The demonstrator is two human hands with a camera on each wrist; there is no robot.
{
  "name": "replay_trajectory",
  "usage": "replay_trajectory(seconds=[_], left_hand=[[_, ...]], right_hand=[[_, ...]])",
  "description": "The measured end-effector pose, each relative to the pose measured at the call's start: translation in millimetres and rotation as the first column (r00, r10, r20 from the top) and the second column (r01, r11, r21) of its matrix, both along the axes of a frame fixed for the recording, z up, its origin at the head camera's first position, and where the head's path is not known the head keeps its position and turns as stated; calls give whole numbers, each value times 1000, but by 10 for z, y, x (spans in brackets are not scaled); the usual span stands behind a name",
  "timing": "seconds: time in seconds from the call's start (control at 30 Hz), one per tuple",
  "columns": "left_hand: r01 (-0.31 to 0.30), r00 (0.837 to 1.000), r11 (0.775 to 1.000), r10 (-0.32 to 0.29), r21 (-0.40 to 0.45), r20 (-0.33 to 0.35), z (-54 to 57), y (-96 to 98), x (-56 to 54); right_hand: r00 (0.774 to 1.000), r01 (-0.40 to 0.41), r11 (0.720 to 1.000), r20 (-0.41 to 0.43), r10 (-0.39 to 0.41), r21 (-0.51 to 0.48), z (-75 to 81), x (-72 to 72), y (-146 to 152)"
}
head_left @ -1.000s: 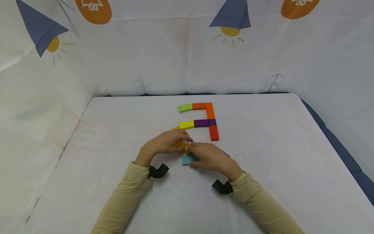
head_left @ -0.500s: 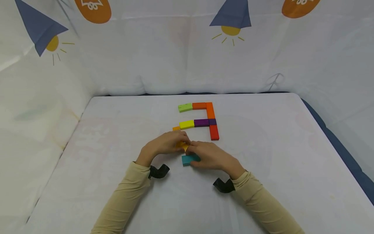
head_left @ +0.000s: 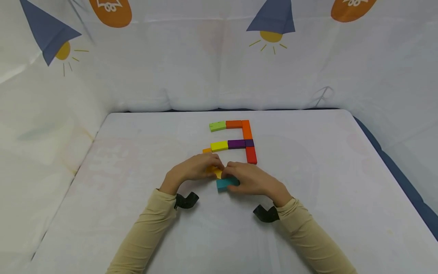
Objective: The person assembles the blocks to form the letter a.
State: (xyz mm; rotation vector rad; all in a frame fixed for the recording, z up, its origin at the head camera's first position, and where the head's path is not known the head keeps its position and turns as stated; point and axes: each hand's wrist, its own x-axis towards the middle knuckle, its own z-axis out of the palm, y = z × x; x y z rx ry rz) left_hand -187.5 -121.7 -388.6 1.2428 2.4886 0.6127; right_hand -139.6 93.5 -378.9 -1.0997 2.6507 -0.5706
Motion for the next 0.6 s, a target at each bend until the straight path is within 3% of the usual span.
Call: replay_trajectory(seconds=[0.6], left_hand=[[37, 999, 999, -37, 10, -13, -41, 8, -35]], right_hand=[[998, 55, 998, 13, -55, 5, 22, -48, 98]])
